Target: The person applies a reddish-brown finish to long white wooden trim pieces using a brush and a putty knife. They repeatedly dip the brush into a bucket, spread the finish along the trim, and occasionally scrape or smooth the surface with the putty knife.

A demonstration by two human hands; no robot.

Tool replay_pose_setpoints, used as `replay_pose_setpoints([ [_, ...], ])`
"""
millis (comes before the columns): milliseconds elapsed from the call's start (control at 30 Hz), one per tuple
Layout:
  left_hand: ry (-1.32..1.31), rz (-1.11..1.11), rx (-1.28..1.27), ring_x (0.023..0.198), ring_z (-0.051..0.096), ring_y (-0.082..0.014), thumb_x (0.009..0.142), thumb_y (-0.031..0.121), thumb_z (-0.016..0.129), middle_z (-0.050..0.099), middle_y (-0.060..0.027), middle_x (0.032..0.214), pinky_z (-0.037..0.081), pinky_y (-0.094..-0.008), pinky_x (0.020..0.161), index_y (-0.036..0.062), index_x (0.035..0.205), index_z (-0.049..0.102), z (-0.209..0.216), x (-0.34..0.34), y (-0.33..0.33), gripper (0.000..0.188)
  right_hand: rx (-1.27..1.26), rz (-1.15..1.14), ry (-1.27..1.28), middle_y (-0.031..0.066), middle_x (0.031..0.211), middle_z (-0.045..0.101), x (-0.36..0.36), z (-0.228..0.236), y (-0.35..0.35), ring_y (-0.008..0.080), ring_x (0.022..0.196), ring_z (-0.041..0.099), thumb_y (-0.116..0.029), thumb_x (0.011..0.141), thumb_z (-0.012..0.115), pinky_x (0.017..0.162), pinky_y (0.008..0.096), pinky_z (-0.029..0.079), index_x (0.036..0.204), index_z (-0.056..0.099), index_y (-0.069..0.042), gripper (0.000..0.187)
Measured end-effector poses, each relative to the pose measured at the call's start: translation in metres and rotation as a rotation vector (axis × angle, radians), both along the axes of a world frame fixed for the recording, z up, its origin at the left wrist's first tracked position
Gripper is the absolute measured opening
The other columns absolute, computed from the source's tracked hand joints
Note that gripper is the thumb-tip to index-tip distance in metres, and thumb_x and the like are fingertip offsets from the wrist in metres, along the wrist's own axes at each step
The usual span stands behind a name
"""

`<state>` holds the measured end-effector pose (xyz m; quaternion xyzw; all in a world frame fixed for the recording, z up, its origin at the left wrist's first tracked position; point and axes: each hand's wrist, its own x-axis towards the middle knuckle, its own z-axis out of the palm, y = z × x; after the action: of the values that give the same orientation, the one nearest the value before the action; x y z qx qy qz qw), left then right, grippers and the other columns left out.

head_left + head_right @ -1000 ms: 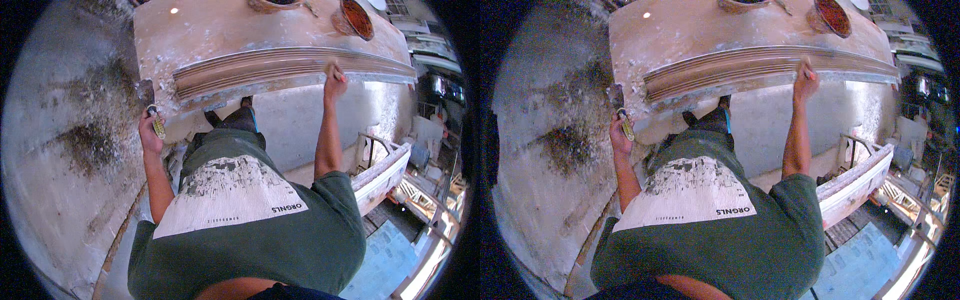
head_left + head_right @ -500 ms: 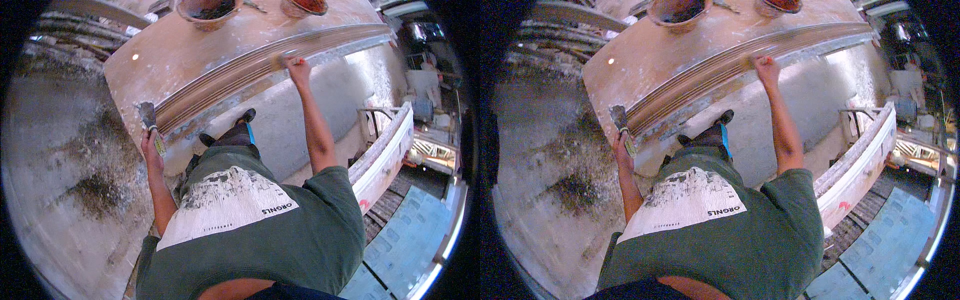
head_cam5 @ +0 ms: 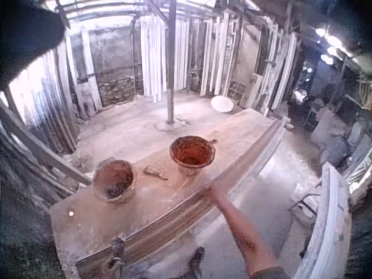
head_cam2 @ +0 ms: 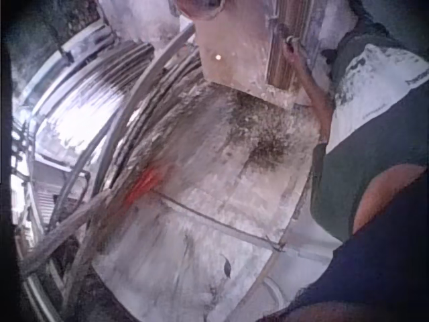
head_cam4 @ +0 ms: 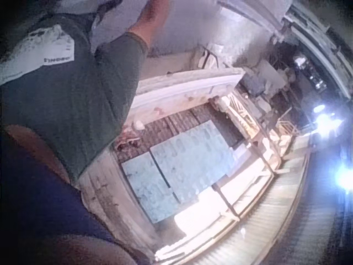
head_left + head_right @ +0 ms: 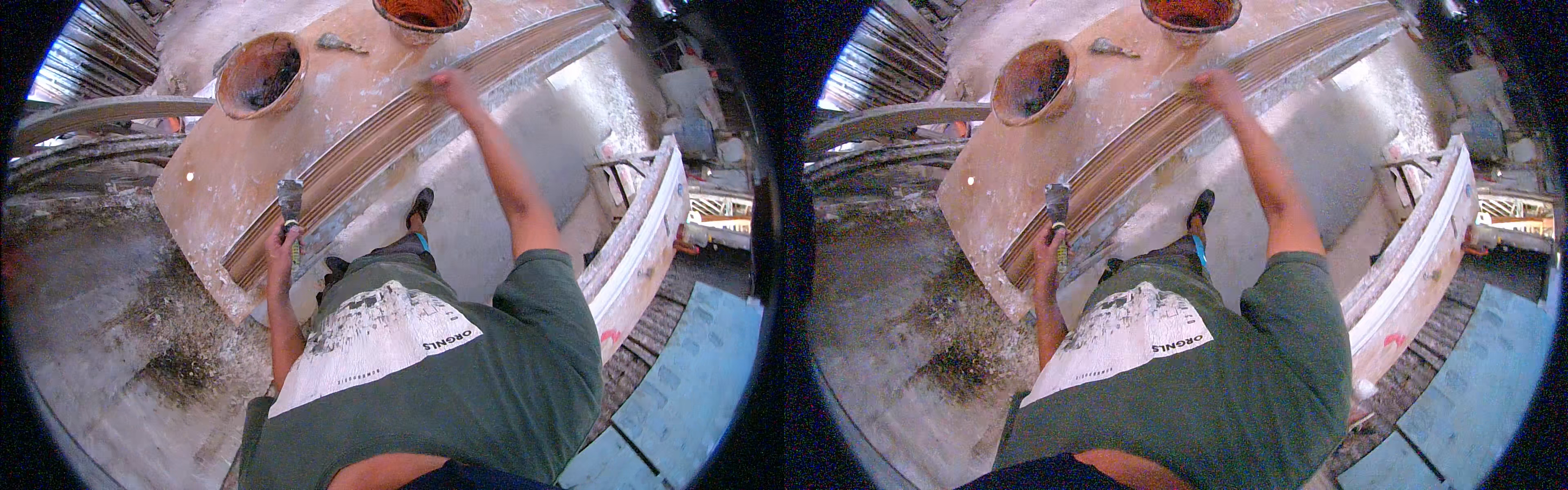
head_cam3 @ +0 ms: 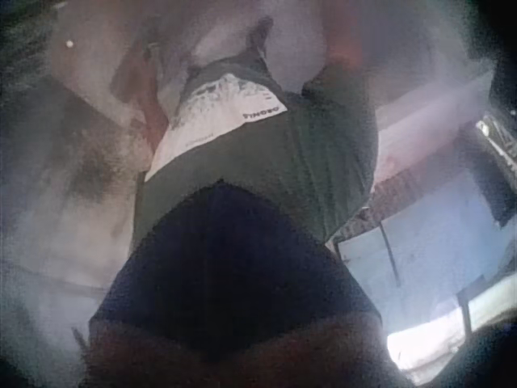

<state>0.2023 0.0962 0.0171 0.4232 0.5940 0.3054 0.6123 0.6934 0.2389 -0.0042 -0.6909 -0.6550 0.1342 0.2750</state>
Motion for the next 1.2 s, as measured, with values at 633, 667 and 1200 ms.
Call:
replay_pose_setpoints([
  [633,0.072,-0.015,-0.048,0.062,0.053,-0.0097,0.089,0.015,0.058,0.061,-0.0048,0.086,0.044,-0.0252,0.05,0.0039,0.115,0.055,0.002,0.183,0.051,0.029,0.123,-0.483,-0.402,0.0096,0.089,0.068,0.19,0.03,-0.003,0.0241,0.073,0.066,-0.016,0.081,0.061,0.064,0.0352,0.052,0.083,0.067,-0.009,0.009],
  [667,0.054,-0.043,-0.042,0.062,0.053,-0.0098,0.089,0.015,0.058,0.061,-0.0051,0.086,0.044,-0.025,0.05,0.0039,0.116,0.054,-0.005,0.185,0.061,0.029,0.254,-0.349,-0.207,0.0093,0.086,0.068,0.188,0.03,0.001,0.025,0.073,0.065,-0.017,0.081,0.061,0.065,0.0354,0.052,0.084,0.067,-0.009,0.011],
  [1200,0.026,-0.154,-0.071,0.058,0.053,-0.0078,0.089,0.016,0.058,0.063,-0.0029,0.082,0.043,-0.0226,0.047,0.006,0.104,0.058,-0.025,0.279,0.165,0.018,0.221,-0.274,-0.198,0.0104,0.073,0.065,0.229,0.038,0.004,0.0243,0.068,0.063,-0.01,0.076,0.063,0.062,0.0329,0.05,0.079,0.067,-0.009,0.005],
])
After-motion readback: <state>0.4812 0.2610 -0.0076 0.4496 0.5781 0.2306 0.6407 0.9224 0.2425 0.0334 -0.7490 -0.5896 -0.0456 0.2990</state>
